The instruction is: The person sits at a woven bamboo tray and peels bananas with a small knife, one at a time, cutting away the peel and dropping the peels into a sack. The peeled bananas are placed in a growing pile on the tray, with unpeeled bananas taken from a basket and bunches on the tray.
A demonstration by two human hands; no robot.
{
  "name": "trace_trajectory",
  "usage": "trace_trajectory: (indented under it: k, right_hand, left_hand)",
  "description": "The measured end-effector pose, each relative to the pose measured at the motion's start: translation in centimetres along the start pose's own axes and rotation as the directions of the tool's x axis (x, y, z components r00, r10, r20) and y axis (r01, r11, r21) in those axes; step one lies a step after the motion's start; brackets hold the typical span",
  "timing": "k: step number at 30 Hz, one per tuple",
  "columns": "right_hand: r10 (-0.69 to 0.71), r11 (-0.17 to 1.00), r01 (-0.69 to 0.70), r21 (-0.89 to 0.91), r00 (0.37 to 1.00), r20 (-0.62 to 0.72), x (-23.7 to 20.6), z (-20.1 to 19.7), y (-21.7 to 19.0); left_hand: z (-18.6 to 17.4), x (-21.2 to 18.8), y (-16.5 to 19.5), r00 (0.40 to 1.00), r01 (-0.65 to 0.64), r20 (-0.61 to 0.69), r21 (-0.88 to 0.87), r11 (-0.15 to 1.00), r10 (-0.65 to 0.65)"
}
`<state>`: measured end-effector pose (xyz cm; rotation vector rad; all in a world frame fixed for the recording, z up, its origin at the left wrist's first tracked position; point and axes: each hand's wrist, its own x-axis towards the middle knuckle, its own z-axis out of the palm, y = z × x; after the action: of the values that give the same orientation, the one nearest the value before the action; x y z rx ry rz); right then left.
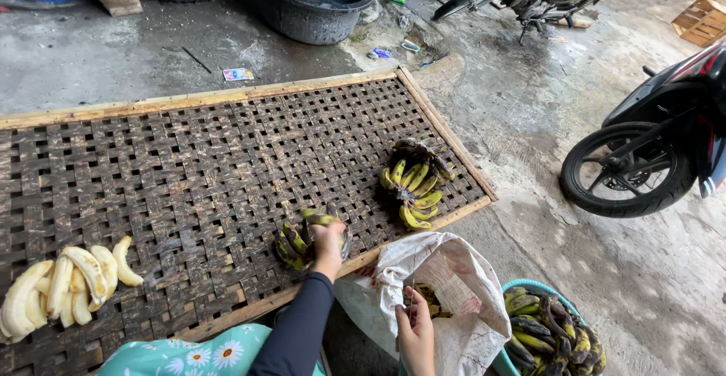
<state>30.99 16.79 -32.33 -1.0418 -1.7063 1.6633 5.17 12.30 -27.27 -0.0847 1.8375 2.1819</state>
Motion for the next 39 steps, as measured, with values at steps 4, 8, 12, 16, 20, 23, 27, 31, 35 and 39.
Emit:
trace_trajectory:
  k: [4, 8, 12, 16, 20, 23, 27, 31, 35, 39]
  right_hand:
    - [0.008, 0.999, -0.007, 0.033, 1.000, -0.006, -1.2, 0.0, -2.6]
    - [-0.013, 0.995, 0.011, 0.095, 1.000, 0.016, -1.2, -1.5, -6.2]
    - [-0.202, 0.976, 0.192, 0.103, 0.975, 0.093, -0.9, -3.5, -11.0]
    - [-0.332, 0.943, 0.323, 0.083, 0.929, 0.160, -1.7, -4.1, -15.3]
    - [-0.398, 0.899, 0.421, -0.121, 0.901, 0.174, -2.7, -3.5, -17.4]
    - [-0.494, 0.796, 0.530, -0.290, 0.848, 0.192, -3.3, -3.3, -17.7]
    - [-0.466, 0.825, 0.483, -0.294, 0.875, 0.130, -3.4, -3.3, -17.2]
    - [-0.303, 0.940, 0.303, -0.154, 0.953, 0.024, -3.2, -3.0, -16.0]
    - [-0.360, 0.927, 0.353, -0.125, 0.932, -0.040, -2.4, -2.5, -15.3]
    - [-0.163, 0.982, 0.163, 0.099, 0.987, -0.011, -1.5, -2.6, -15.5]
  left_hand:
    - [-1.5, 1.8, 1.7, 0.992, 0.121, 0.080, -0.284, 0.951, -0.103]
    - [0.8, -0.5, 4.2, 0.905, -0.175, 0.395, 0.003, 0.985, 0.160]
    - [2.0, -6.3, 6.7, 0.458, -0.888, 0.527, 0.317, 0.334, 0.716]
    - [1.8, -10.1, 8.3, 0.210, -0.975, 0.654, 0.197, 0.104, 0.727]
    - [1.1, -11.5, 7.7, 0.066, -0.993, 0.657, 0.117, -0.016, 0.751]
    - [1.6, -11.8, 6.7, -0.015, -0.995, 0.660, 0.062, -0.074, 0.751]
    - [1.9, -12.1, 6.1, -0.073, -0.985, 0.649, 0.070, -0.155, 0.757]
    - [1.6, -12.5, 6.2, -0.167, -0.964, 0.643, 0.053, -0.260, 0.748]
    - [1.7, -12.8, 6.2, -0.184, -0.960, 0.646, 0.042, -0.275, 0.741]
    - [1.8, -12.4, 6.0, -0.080, -0.995, 0.686, -0.014, -0.097, 0.723]
